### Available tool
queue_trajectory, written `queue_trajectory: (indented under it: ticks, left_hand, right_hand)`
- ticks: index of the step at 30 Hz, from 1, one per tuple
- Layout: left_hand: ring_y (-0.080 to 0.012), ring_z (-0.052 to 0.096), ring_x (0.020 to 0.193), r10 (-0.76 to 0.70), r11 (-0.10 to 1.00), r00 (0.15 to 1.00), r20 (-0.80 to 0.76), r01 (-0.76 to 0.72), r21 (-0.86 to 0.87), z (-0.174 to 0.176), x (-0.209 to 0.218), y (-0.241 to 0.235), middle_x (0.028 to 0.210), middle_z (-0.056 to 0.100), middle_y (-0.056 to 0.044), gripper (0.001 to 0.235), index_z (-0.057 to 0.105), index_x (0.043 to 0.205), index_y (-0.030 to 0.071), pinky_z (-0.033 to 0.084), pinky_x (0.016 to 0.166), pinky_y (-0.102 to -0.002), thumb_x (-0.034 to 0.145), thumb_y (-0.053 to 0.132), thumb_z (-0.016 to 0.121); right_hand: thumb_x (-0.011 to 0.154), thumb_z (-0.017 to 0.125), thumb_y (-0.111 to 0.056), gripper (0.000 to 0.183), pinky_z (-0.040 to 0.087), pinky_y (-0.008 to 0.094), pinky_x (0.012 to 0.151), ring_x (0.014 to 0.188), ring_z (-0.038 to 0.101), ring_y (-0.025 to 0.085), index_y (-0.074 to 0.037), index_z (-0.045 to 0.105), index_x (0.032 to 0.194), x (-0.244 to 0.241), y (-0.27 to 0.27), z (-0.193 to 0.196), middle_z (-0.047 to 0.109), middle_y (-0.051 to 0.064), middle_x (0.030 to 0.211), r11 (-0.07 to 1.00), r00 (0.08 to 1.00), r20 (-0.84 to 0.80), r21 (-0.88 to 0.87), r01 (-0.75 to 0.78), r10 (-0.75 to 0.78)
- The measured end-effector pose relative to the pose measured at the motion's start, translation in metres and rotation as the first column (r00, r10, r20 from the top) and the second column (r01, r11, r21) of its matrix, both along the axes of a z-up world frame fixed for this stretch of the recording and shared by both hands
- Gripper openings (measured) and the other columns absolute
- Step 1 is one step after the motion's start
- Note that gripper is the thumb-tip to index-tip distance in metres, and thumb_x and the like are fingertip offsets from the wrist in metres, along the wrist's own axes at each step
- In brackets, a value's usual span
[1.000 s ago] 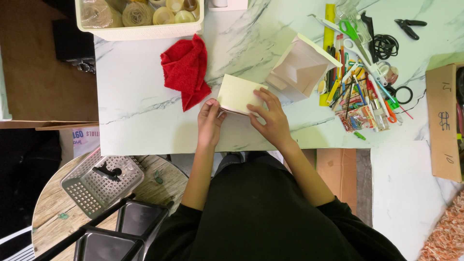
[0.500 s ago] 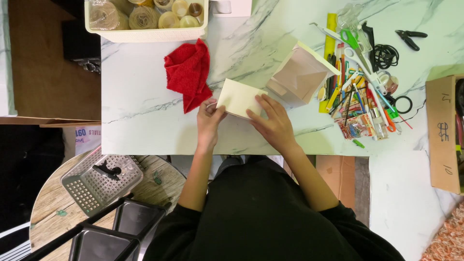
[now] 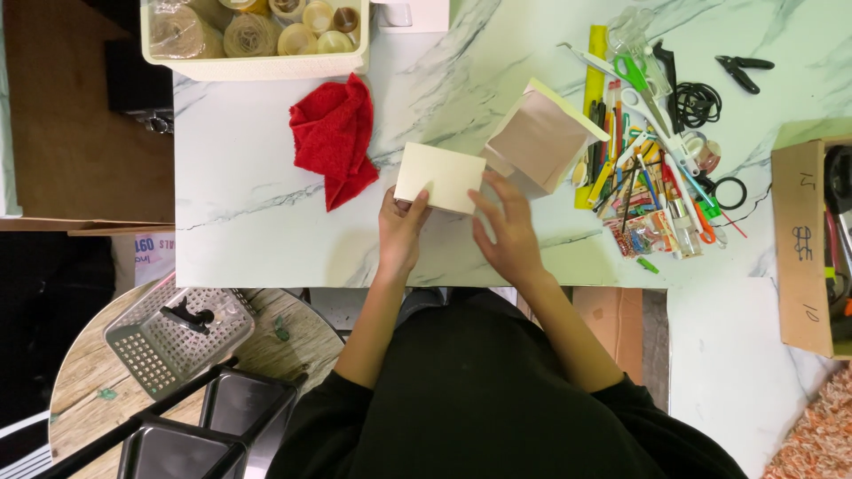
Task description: Organize various office and crafting supplies into boxes and trays.
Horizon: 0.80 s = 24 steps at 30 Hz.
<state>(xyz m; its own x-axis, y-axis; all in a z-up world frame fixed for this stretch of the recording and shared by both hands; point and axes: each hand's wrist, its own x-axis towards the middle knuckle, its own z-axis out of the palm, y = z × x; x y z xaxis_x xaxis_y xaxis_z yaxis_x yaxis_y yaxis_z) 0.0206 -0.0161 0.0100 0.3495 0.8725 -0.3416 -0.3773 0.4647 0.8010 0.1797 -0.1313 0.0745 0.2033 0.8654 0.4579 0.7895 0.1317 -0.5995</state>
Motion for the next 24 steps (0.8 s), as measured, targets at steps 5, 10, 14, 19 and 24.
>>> queue_trajectory:
  ticks: [5, 10, 14, 19, 24]
  left_hand:
    - [-0.0188, 0.061, 0.113, 0.02, 0.986, 0.983, -0.183, 0.011, 0.163, -0.022, 0.014, 0.006, 0.125, 0.06, -0.014, 0.056, 0.044, 0.136, -0.004, 0.053, 0.099, -0.034, 0.093, 0.012, 0.078]
    - [-0.0296, 0.053, 0.111, 0.31, 0.876, 0.677, -0.668, 0.071, 0.478, 0.028, 0.019, 0.0, 0.132, 0.044, -0.024, 0.08, 0.036, 0.143, -0.002, 0.052, 0.091, -0.041, 0.083, 0.017, 0.087]
    - [-0.0392, 0.044, 0.13, 0.606, 0.441, 0.598, -0.525, 0.297, 0.847, 0.064, 0.028, -0.003, 0.134, 0.05, -0.025, 0.057, 0.048, 0.133, 0.001, 0.034, 0.112, -0.048, 0.088, 0.01, 0.082]
    - [-0.0356, 0.051, 0.134, 0.249, 0.334, 0.75, -0.612, 0.527, 0.781, 0.104, 0.078, 0.014, 0.142, 0.057, -0.013, 0.037, 0.062, 0.13, 0.005, 0.039, 0.115, -0.048, 0.094, 0.006, 0.072]
    - [-0.0339, 0.055, 0.13, 0.201, 0.147, 0.71, -0.675, 0.66, 0.737, 0.068, 0.126, 0.024, 0.134, 0.063, -0.015, 0.04, 0.063, 0.131, 0.0, 0.04, 0.111, -0.049, 0.093, 0.008, 0.071]
  right_hand:
    - [0.093, 0.07, 0.004, 0.045, 0.042, 0.048, 0.117, 0.138, 0.049, 0.04, -0.006, 0.059, 0.136, 0.038, -0.013, 0.014, 0.05, 0.017, 0.148, 0.969, 0.976, -0.022, 0.119, 0.217, -0.216]
    - [0.099, 0.067, 0.006, 0.034, 0.045, 0.046, 0.115, 0.133, 0.052, 0.038, 0.0, 0.057, 0.13, 0.076, -0.024, -0.001, 0.053, 0.018, 0.142, 0.894, 0.917, -0.122, 0.208, 0.397, -0.379]
    - [0.103, 0.068, 0.003, 0.024, 0.047, 0.042, 0.109, 0.123, 0.058, 0.031, -0.001, 0.061, 0.125, 0.09, -0.025, -0.023, 0.06, 0.014, 0.132, 0.888, 0.887, -0.201, 0.121, 0.443, -0.415]
    - [0.098, 0.075, -0.002, 0.026, 0.048, 0.04, 0.103, 0.118, 0.057, 0.032, -0.003, 0.07, 0.123, 0.088, -0.012, -0.031, 0.057, 0.015, 0.125, 0.913, 0.898, -0.197, 0.036, 0.407, -0.393]
    - [0.088, 0.087, -0.012, 0.055, 0.047, 0.038, 0.102, 0.125, 0.046, 0.035, -0.007, 0.055, 0.132, 0.091, -0.007, -0.035, 0.042, 0.018, 0.134, 0.872, 0.9, -0.165, 0.227, 0.434, -0.404]
